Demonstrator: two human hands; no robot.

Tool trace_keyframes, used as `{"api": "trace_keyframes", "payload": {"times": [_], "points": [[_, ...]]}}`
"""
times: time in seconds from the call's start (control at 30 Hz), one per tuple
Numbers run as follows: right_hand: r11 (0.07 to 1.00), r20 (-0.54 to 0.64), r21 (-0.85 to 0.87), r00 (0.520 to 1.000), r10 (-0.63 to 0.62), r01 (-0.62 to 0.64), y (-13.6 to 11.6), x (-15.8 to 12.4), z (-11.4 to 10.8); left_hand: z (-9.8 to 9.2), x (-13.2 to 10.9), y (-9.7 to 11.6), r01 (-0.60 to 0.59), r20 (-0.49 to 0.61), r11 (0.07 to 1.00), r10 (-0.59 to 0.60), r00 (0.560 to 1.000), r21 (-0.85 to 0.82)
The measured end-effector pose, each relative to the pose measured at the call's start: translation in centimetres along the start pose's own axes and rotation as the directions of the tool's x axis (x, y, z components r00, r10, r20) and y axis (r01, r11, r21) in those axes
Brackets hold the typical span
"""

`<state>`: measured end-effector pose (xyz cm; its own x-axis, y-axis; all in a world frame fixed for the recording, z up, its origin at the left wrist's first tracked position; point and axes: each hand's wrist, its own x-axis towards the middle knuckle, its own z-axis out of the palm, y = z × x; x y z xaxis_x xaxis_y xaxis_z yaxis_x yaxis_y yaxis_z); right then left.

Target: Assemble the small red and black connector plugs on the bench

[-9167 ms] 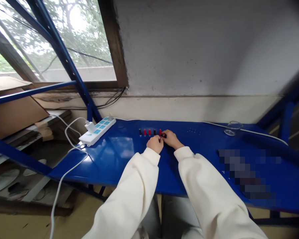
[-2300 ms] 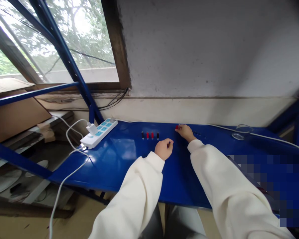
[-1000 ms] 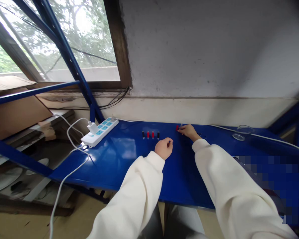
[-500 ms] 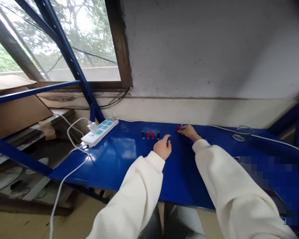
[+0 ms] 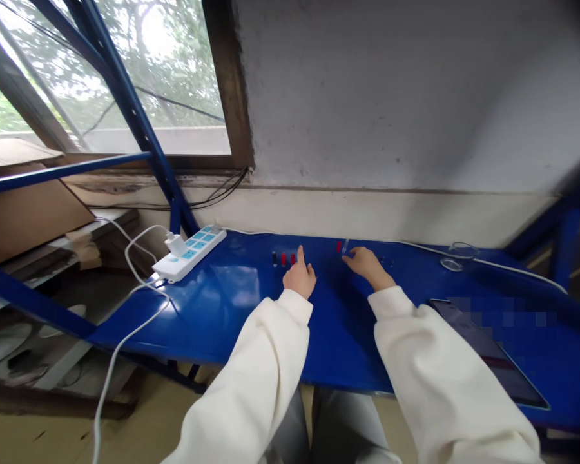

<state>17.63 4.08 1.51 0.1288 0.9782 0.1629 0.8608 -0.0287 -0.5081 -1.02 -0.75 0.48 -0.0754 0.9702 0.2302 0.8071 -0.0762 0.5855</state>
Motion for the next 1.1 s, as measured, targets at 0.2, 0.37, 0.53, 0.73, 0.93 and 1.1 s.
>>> {"api": "trace_keyframes", "payload": {"times": [0.2, 0.37, 0.53, 0.73, 0.93, 1.1], "points": [[0.997, -0.150, 0.055, 0.988, -0.043, 0.051, -3.8, -5.5, -0.8, 0.5, 0.7, -0.4, -0.006, -0.020, 0.999, 0.005, 1.000, -0.045], [0.989, -0.180, 0.080, 0.978, -0.107, 0.123, -4.4, -7.2, 0.0, 0.6, 0.9, -0.4, 0.005, -0.028, 0.996, -0.007, 1.000, -0.087], [0.985, -0.192, 0.096, 0.973, -0.125, 0.146, -4.2, -7.2, 0.4, 0.6, 1.1, -0.4, 0.020, -0.029, 0.993, -0.024, 0.999, -0.112], [0.983, -0.171, 0.123, 0.978, -0.116, 0.138, -4.1, -7.1, 0.9, 1.2, 1.4, -0.6, -0.075, -0.038, 0.977, 0.069, 0.997, -0.202], [0.949, -0.178, 0.296, 0.982, -0.060, 0.112, -3.9, -7.0, 1.4, 1.2, 0.8, 0.7, 0.014, 0.156, 0.669, 0.153, 0.976, -0.743], [0.841, -0.163, 0.528, 0.986, -0.035, 0.117, -3.8, -6.9, 1.8, 0.0, 0.0, 1.3, 0.149, 0.272, 0.402, 0.269, 0.924, -0.903]]}}
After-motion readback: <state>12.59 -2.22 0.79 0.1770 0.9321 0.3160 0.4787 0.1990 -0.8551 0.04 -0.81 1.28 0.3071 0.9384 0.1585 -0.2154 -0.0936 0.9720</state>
